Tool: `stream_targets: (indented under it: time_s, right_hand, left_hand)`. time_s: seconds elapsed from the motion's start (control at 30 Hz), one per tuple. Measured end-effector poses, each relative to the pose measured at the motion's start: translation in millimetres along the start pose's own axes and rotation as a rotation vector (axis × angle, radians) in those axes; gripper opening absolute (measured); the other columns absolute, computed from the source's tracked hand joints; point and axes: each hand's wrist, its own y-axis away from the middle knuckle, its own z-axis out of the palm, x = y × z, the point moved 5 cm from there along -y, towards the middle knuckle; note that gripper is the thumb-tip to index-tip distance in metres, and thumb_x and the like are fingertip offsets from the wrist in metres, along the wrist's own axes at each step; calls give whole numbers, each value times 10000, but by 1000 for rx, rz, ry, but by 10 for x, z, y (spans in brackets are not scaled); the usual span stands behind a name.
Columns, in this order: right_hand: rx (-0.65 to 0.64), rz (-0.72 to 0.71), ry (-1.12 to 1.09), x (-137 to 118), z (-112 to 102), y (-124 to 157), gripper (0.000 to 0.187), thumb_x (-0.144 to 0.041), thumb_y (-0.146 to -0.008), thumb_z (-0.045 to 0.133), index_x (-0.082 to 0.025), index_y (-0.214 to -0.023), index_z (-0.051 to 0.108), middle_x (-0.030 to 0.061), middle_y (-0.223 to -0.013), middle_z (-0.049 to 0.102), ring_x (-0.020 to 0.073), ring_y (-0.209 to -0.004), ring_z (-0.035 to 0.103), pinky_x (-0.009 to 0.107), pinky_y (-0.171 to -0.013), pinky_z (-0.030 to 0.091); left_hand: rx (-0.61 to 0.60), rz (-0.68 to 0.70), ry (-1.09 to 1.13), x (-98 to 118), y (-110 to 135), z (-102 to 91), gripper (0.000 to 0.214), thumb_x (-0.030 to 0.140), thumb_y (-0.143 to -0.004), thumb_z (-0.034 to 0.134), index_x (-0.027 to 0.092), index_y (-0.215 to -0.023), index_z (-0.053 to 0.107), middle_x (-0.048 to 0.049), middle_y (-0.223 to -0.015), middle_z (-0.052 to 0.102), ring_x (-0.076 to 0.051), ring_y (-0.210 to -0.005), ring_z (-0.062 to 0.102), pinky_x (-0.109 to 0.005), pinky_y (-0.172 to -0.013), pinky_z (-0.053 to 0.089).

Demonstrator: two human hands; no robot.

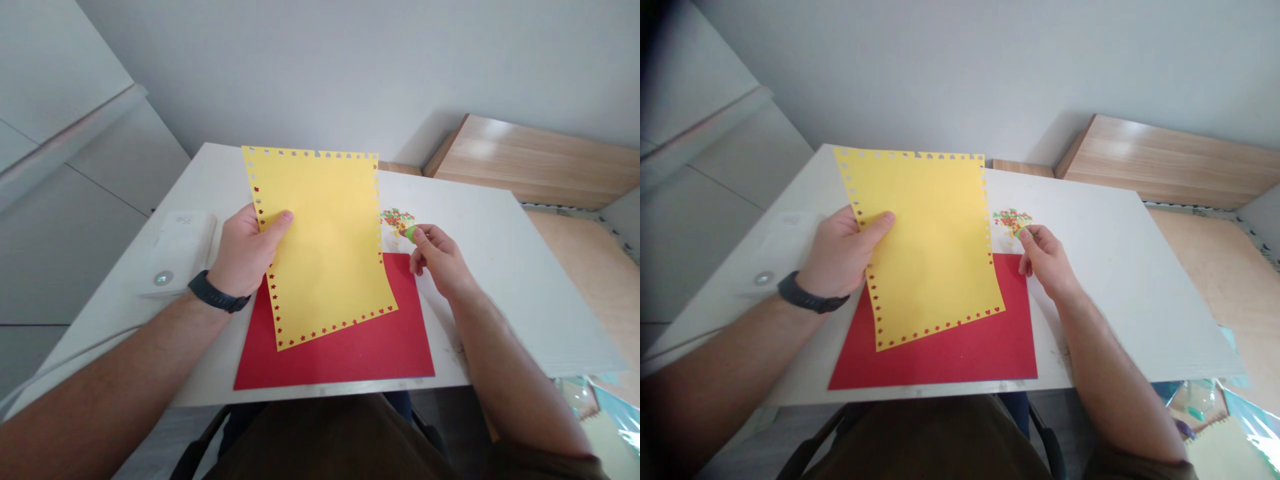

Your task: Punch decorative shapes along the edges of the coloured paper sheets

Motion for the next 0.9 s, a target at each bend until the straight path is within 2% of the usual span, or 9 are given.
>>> stream_targets:
  time_s: [0.13, 0.23, 0.33, 0.47, 0.67, 0.9]
  right_hand:
    - [-14, -24, 91, 18, -7, 4, 513, -744, -926, 706, -272, -1083, 581, -71, -500, 590, 148, -394, 515, 281, -430, 374]
    - [-26, -26, 143, 53, -15, -1, 512, -749, -938, 688, -272, -1098, 590, -73, -513, 583, 148, -407, 520, 281, -439, 375]
    - [13, -40, 140, 44, -32, -3, 511, -743, -928, 705, -270, -1102, 616, -62, -548, 596, 150, -443, 536, 290, -467, 400]
    - [38, -52, 72, -3, -30, 19, 475, -698, -921, 745, -262, -1084, 651, -31, -620, 645, 146, -500, 534, 297, -504, 401]
    - [-123, -24, -8, -30, 68, 92, 405, -592, -914, 809, -236, -1065, 688, -20, -708, 664, 128, -553, 489, 297, -530, 356]
    - [-281, 99, -97, -62, 197, 214, 428, -444, -771, 964, -217, -1049, 729, 33, -978, 784, 169, -805, 683, 311, -727, 534]
  left_hand:
    - [-6, -7, 10, -3, 4, -5, 332, 439, -907, 844, 279, -1194, 797, -81, -1325, 787, -339, -1163, 770, -603, -1124, 577]
    - [-5, 7, 13, 8, 14, -4, 374, 441, -913, 845, 230, -1218, 790, -94, -1321, 791, -344, -1149, 768, -614, -1114, 579]
    - [-3, 6, 9, 11, 22, 0, 405, 434, -919, 844, 192, -1238, 782, -104, -1310, 796, -345, -1124, 770, -608, -1091, 591]
    - [-13, 8, 32, 15, 26, 8, 396, 399, -917, 851, 198, -1249, 775, -95, -1321, 794, -334, -1131, 767, -573, -1078, 600]
    - [-15, 28, 46, 38, 22, 17, 401, 418, -934, 837, 201, -1264, 768, -91, -1338, 785, -313, -1142, 761, -545, -1071, 601]
    - [4, 45, 33, 54, 14, 14, 321, 422, -921, 836, 282, -1207, 790, -74, -1314, 789, -302, -1149, 770, -536, -1094, 599]
